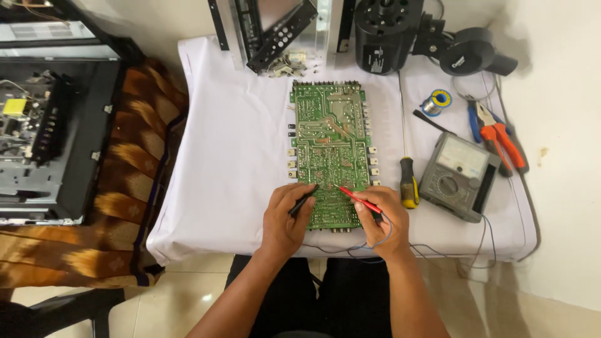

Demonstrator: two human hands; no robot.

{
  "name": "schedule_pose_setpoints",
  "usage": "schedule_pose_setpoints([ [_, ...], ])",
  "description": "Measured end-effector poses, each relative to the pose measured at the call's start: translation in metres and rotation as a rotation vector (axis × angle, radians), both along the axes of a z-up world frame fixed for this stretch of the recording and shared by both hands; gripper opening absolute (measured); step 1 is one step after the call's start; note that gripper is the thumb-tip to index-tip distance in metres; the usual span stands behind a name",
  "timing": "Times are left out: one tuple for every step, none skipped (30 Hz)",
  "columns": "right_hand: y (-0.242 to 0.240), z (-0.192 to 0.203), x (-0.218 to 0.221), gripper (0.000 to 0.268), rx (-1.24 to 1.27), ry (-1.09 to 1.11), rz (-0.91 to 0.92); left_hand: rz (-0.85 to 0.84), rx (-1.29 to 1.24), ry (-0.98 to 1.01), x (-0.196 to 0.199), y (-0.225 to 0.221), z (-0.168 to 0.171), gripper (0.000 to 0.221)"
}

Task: Testing components on a circuit board using a multimeter

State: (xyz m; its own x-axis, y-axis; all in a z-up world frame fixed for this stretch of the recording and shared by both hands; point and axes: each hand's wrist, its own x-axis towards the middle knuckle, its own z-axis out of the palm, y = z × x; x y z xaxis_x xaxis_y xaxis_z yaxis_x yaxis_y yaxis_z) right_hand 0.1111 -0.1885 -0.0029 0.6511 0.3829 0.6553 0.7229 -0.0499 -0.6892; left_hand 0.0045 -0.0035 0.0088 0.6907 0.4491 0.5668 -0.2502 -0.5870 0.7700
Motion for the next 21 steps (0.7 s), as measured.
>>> schedule_pose_setpoints([
  [-0.001, 0.0, -0.001, 0.013, 0.009, 0.013, 0.005, 0.003, -0.013, -0.005, 0.0, -0.001, -0.001, 0.019],
  [-0.002, -0.001, -0.001, 0.013, 0.018, 0.025, 0.009, 0.006, -0.026, -0.01, 0.0, -0.002, -0.003, 0.018],
  [-0.003, -0.001, -0.003, 0.013, 0.019, 0.031, -0.004, -0.007, -0.025, -0.004, -0.001, -0.002, -0.003, 0.018],
  [-0.003, -0.001, -0.005, 0.013, 0.032, 0.052, -0.01, -0.012, -0.025, -0.013, -0.002, -0.002, -0.004, 0.017],
  [-0.003, -0.001, -0.002, 0.014, 0.046, 0.062, -0.013, -0.014, -0.024, -0.032, 0.001, -0.002, -0.005, 0.016],
  [-0.001, -0.003, 0.003, 0.014, 0.048, 0.057, -0.023, -0.024, -0.023, -0.036, 0.007, 0.001, -0.005, 0.016],
  [-0.003, -0.005, 0.002, 0.013, 0.048, 0.049, -0.019, -0.03, -0.016, -0.036, 0.004, 0.0, -0.005, 0.015],
  [-0.003, -0.007, -0.001, 0.013, 0.049, 0.041, -0.016, -0.036, -0.009, -0.037, 0.001, 0.0, -0.005, 0.014],
  [-0.005, -0.005, -0.005, 0.013, 0.045, 0.042, -0.013, -0.033, -0.012, -0.035, -0.004, -0.003, -0.004, 0.014],
  [-0.006, -0.003, -0.01, 0.013, 0.028, 0.046, -0.007, -0.036, -0.026, -0.008, -0.008, -0.005, -0.002, 0.014],
  [0.0, 0.001, -0.003, 0.013, 0.028, 0.023, 0.004, -0.036, -0.022, -0.006, -0.002, -0.001, 0.001, 0.014],
  [0.004, 0.005, 0.006, 0.013, 0.04, -0.002, 0.011, -0.03, -0.009, -0.03, 0.007, 0.003, 0.005, 0.014],
  [0.002, 0.005, 0.002, 0.014, 0.033, -0.006, 0.023, -0.042, 0.004, -0.041, 0.004, 0.002, 0.005, 0.014],
  [0.0, 0.002, -0.001, 0.015, 0.026, -0.01, 0.036, -0.055, 0.017, -0.051, 0.001, 0.0, 0.003, 0.014],
  [-0.001, 0.003, -0.003, 0.015, 0.015, 0.019, 0.036, -0.054, 0.005, -0.024, -0.001, 0.0, 0.001, 0.014],
  [-0.002, 0.003, -0.005, 0.016, 0.002, 0.018, 0.044, -0.061, 0.018, -0.033, -0.002, 0.0, -0.001, 0.014],
  [-0.001, 0.005, 0.0, 0.017, -0.004, 0.0, 0.048, -0.071, 0.039, -0.059, 0.005, 0.003, -0.001, 0.014],
  [-0.004, 0.004, -0.007, 0.017, -0.009, 0.012, 0.045, -0.074, 0.033, -0.048, -0.002, 0.0, -0.002, 0.014],
  [-0.002, 0.004, -0.005, 0.016, 0.004, 0.013, 0.041, -0.085, 0.05, -0.048, 0.0, 0.001, 0.0, 0.014],
  [-0.001, 0.005, -0.004, 0.016, 0.017, 0.013, 0.037, -0.095, 0.067, -0.047, 0.002, 0.002, 0.001, 0.014],
  [-0.001, 0.003, -0.002, 0.016, 0.019, 0.01, 0.037, -0.094, 0.068, -0.051, 0.003, 0.002, 0.0, 0.014],
])
